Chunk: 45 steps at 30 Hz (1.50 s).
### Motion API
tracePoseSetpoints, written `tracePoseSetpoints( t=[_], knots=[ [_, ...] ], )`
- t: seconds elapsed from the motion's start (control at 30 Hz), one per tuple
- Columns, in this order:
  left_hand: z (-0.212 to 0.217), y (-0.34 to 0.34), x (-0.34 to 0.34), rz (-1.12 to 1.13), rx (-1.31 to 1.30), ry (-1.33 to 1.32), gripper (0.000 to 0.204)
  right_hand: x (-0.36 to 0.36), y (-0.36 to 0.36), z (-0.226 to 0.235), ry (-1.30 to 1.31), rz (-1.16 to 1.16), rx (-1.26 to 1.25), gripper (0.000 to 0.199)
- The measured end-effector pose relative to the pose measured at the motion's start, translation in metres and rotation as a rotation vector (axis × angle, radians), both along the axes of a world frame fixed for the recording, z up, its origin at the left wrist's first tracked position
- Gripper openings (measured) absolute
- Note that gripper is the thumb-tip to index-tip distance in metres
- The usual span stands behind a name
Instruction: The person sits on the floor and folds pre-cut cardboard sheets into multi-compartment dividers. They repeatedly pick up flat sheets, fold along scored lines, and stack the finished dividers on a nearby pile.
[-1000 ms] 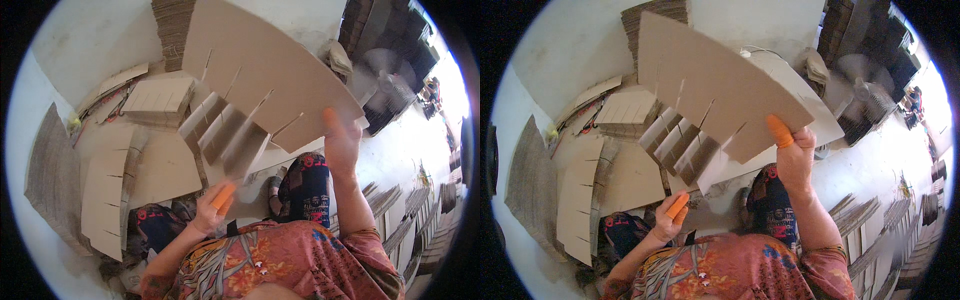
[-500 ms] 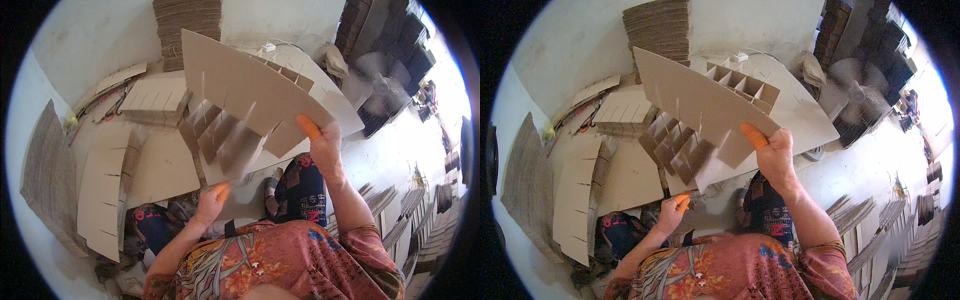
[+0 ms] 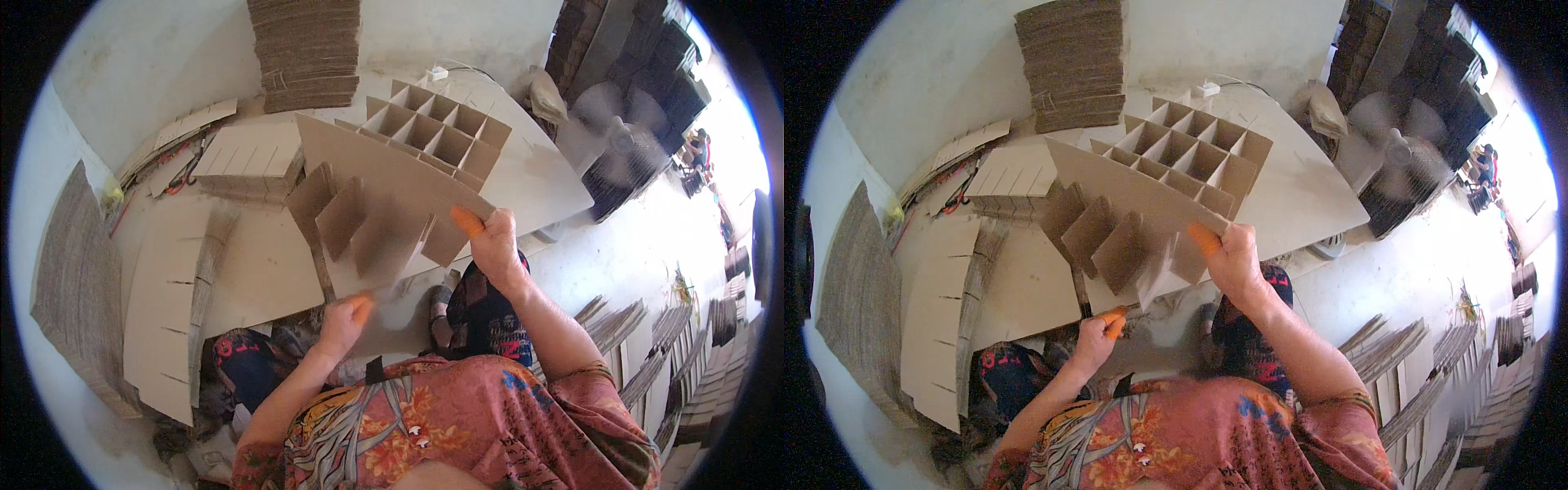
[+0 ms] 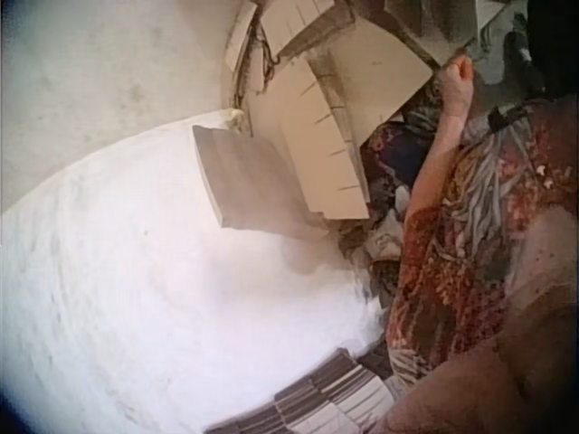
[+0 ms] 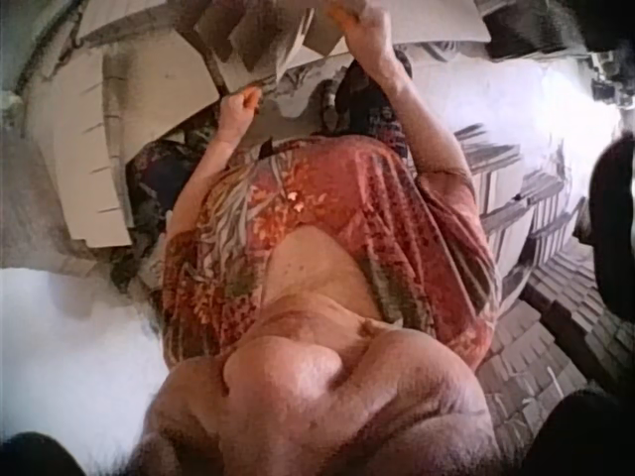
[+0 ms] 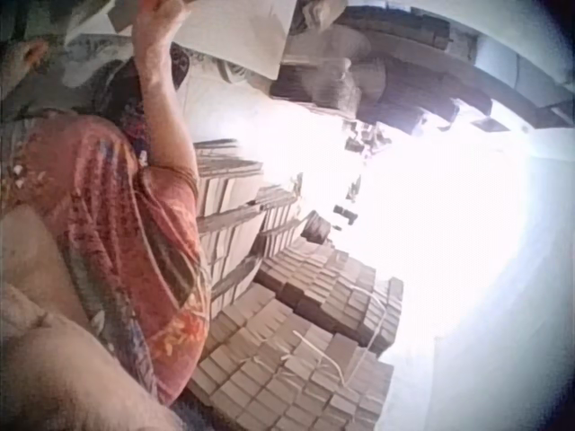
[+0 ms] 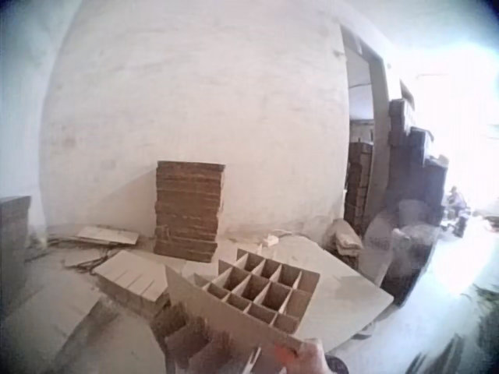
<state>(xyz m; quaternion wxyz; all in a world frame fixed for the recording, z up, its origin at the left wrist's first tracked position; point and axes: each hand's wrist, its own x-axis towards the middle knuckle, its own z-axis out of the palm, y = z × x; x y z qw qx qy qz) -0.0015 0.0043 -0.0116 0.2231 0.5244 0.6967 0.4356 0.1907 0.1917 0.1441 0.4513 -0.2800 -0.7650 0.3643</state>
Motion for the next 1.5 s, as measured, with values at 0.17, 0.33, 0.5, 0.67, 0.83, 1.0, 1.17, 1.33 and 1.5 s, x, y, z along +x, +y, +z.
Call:
tracePoseSetpoints(
  t=[0.17,0.33,0.5,0.67,0.83,1.0,1.17,1.33,1.5],
  knots=[
    [-0.001,0.002,0.000,0.021,0.057,-0.031,0.019,-0.006,-0.001,0.011,-0.053,-0.016,0.027,0.015],
    [-0.007,0.005,0.001,0.008,0.127,-0.060,0.020,0.001,0.008,-0.035,-0.313,-0.012,0.067,0.012],
    [0.017,0.000,0.003,-0.022,0.172,-0.066,0.021,0.015,0.002,-0.023,-0.271,0.058,0.037,0.030],
    [0.026,-0.001,0.001,-0.004,0.211,-0.153,0.021,0.016,-0.002,0.008,-0.374,0.118,0.460,0.051],
    [0.022,-0.002,-0.003,0.018,0.170,-0.170,0.021,0.015,0.002,0.028,-0.728,0.192,0.425,0.049],
    [0.021,-0.006,-0.009,0.130,0.244,-0.278,0.025,0.017,0.027,0.022,-0.321,0.028,0.538,0.045],
    [0.055,0.010,-0.024,0.243,0.284,-0.337,0.042,0.018,0.096,0.003,-0.050,-0.491,0.197,0.049],
    [0.076,0.037,-0.011,-0.006,0.359,-0.284,0.054,-0.005,0.101,-0.030,-0.132,-0.283,-0.130,0.074],
    [0.082,0.057,0.062,-0.435,0.181,-0.279,0.069,-0.032,0.020,-0.005,-0.396,0.052,-0.313,0.067]
  ],
)
